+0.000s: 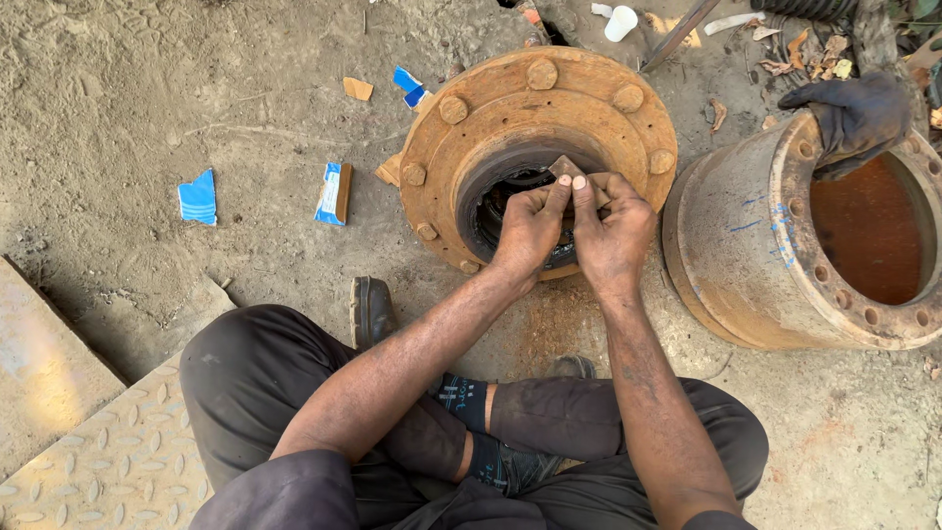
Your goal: The person scrubs the inside of a large, rusty metal part with a small block, then wipes it with a cloth. The person is sitting on the ground in a workshop area.
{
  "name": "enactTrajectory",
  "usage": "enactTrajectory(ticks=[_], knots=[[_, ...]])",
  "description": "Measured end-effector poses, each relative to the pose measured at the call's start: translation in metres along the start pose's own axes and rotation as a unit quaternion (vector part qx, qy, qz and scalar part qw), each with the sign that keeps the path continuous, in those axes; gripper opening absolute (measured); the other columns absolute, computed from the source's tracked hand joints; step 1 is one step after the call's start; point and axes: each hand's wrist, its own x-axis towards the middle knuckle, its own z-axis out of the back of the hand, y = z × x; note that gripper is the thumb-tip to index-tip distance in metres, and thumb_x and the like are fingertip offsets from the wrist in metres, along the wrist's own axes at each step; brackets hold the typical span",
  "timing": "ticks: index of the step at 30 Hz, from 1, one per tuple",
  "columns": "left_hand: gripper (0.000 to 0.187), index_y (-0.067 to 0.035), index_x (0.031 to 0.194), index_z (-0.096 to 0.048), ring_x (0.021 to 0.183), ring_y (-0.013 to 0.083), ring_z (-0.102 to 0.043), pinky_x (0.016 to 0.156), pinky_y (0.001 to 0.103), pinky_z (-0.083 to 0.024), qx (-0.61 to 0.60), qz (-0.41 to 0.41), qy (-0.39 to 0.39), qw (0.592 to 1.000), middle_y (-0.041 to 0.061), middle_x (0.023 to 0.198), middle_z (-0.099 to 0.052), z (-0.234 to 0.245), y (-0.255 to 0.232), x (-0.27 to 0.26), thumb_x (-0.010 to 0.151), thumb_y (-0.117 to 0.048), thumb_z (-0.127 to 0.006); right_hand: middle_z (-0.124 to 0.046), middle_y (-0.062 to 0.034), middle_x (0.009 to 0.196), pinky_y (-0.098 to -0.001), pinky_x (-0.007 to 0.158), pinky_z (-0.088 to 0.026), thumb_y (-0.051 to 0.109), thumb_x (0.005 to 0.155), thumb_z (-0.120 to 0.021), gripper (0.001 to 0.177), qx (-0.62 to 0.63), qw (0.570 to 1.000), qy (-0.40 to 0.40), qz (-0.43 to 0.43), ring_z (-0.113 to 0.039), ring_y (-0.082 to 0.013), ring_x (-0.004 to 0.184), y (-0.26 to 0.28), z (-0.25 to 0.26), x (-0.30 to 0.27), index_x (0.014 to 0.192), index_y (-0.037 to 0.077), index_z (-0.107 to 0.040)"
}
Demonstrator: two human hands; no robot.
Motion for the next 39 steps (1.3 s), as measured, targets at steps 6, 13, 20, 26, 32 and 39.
enactTrajectory(ticks=[6, 13, 20, 26, 32, 39], knots=[[0.037, 0.0, 0.102, -0.076, 0.052, 0.0086, -0.046, 0.047, 0.029, -0.045, 0.087, 0.047, 0.024, 0.995, 0.003, 0.064, -0.059, -0.014, -0.015, -0.009, 0.106, -0.03, -0.056, -0.076, -0.0103, 0.092, -0.0253, 0.065, -0.061, 0.002, 0.103, -0.066, 0.007, -0.035, 0.996, -0.041, 0.072, -0.073, -0.0129, 0.08, -0.014, 0.009, 0.007, 0.104, 0.0, -0.073], [0.044, 0.0, 0.092, -0.07, 0.058, 0.0078, -0.059, 0.052, 0.03, -0.056, 0.045, 0.05, -0.039, 0.997, 0.003, 0.068, -0.064, -0.012, -0.029, -0.014, 0.108, -0.034, -0.047, -0.076, -0.0079, 0.079, -0.0237, 0.044, -0.052, 0.003, 0.105, -0.066, 0.008, -0.06, 0.995, -0.02, 0.076, -0.069, -0.0116, 0.058, -0.01, -0.014, 0.016, 0.103, -0.001, -0.073], [0.041, -0.001, 0.092, -0.071, 0.066, 0.0065, -0.064, 0.065, 0.026, -0.061, 0.054, 0.063, -0.023, 0.996, 0.004, 0.073, -0.067, -0.013, -0.022, -0.019, 0.108, -0.031, -0.048, -0.079, -0.0081, 0.094, -0.0265, 0.055, -0.061, 0.004, 0.107, -0.064, 0.01, -0.027, 0.997, -0.004, 0.066, -0.076, -0.0134, 0.073, -0.012, 0.0, 0.013, 0.107, 0.001, -0.073], [0.044, 0.002, 0.096, -0.068, 0.06, 0.0099, -0.056, 0.054, 0.031, -0.055, 0.082, 0.052, 0.006, 0.995, 0.006, 0.071, -0.061, -0.022, -0.026, -0.033, 0.11, -0.032, -0.043, -0.079, -0.0147, 0.094, -0.0331, 0.065, -0.061, 0.003, 0.105, -0.067, 0.008, -0.06, 0.996, -0.033, 0.063, -0.076, -0.0193, 0.081, -0.006, 0.003, 0.013, 0.105, -0.001, -0.073], [0.044, 0.004, 0.127, -0.061, 0.09, 0.0131, -0.064, 0.078, 0.031, -0.057, 0.13, -0.061, -0.075, 0.987, 0.016, 0.104, -0.068, -0.026, -0.042, -0.051, 0.117, -0.029, -0.034, -0.081, -0.0118, 0.097, -0.0296, 0.071, -0.065, 0.007, 0.104, -0.067, 0.009, -0.015, 1.0, 0.002, 0.021, -0.079, -0.0144, 0.085, 0.009, -0.011, 0.014, 0.103, 0.002, -0.073], [0.063, 0.006, 0.154, -0.034, 0.139, 0.0367, -0.049, 0.118, 0.052, -0.039, 0.226, -0.099, -0.023, 0.969, 0.028, 0.147, -0.049, -0.04, -0.035, -0.069, 0.111, -0.04, -0.034, -0.079, -0.0113, 0.095, -0.0323, 0.07, -0.064, 0.009, 0.105, -0.067, 0.009, -0.038, 0.997, -0.035, 0.056, -0.076, -0.0164, 0.084, -0.002, 0.013, 0.021, 0.102, 0.004, -0.074]])
